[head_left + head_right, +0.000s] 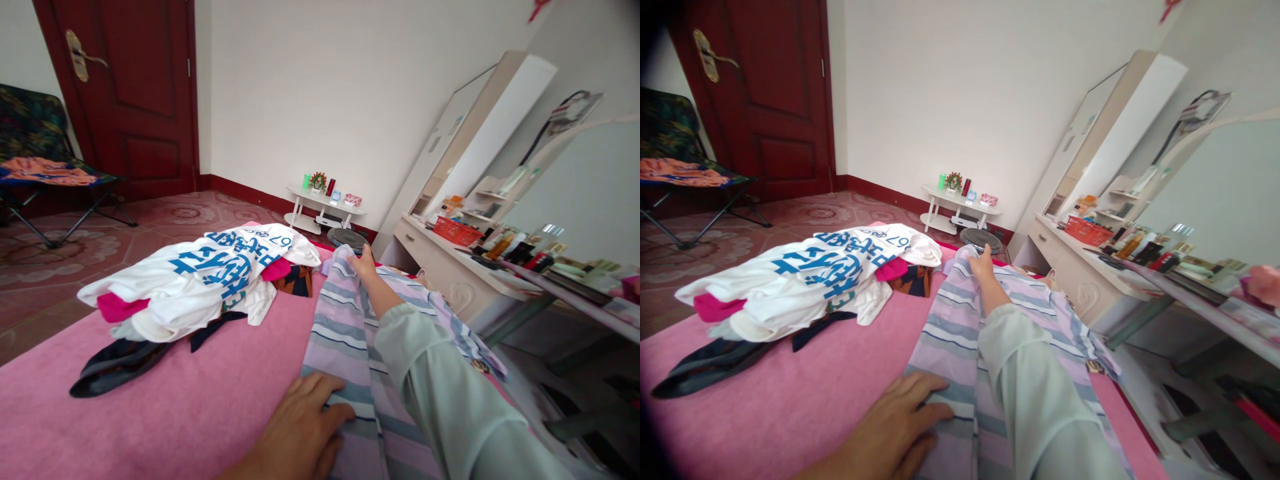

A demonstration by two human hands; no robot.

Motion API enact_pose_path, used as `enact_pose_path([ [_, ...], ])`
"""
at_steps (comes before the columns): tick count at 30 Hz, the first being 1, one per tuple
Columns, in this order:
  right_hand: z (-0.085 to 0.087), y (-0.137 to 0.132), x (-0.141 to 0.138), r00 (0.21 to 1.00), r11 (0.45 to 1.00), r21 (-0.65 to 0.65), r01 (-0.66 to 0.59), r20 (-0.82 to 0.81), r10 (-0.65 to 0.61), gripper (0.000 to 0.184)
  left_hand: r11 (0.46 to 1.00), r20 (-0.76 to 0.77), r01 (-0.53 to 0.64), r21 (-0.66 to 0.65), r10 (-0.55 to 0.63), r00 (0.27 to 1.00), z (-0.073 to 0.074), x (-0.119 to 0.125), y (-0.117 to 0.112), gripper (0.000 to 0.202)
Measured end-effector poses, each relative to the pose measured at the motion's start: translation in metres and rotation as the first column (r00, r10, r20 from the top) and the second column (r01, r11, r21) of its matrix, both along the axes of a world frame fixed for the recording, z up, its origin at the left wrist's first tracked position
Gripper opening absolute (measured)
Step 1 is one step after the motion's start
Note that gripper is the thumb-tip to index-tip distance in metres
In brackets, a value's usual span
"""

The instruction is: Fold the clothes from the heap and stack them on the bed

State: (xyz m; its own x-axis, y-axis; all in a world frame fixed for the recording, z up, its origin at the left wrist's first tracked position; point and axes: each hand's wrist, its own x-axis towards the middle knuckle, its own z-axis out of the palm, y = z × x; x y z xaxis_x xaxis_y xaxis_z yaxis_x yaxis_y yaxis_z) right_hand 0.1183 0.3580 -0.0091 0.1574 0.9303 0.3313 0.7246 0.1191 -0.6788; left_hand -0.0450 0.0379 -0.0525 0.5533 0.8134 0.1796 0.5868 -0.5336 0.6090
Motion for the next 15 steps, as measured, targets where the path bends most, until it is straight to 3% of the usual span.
enact_pose_path([
  [4,-0.008,-0.026,0.027,0.970,0.987,-0.007,0.163,0.183,-0.159,0.050,0.999,-0.020,0.048,0.013,-0.048,0.999,0.003,0.000,0.000,0.047],
  [7,-0.015,-0.043,0.049,0.888,0.953,-0.023,0.303,0.370,-0.273,0.053,0.997,-0.028,0.075,0.018,-0.074,0.997,0.005,0.000,0.000,0.047],
  [10,-0.017,-0.048,0.063,0.812,0.940,-0.097,0.327,0.538,-0.226,0.050,0.996,-0.038,0.084,0.010,-0.084,0.996,0.006,0.001,-0.001,0.047],
  [13,-0.014,-0.043,0.068,0.808,0.952,-0.127,0.277,0.567,-0.160,0.024,0.995,-0.052,0.095,0.000,-0.095,0.994,0.007,0.001,-0.002,0.047],
  [15,-0.009,-0.041,0.072,0.795,0.955,-0.088,0.284,0.578,-0.183,0.019,0.995,-0.050,0.104,0.005,-0.104,0.993,0.006,0.001,-0.002,0.047],
])
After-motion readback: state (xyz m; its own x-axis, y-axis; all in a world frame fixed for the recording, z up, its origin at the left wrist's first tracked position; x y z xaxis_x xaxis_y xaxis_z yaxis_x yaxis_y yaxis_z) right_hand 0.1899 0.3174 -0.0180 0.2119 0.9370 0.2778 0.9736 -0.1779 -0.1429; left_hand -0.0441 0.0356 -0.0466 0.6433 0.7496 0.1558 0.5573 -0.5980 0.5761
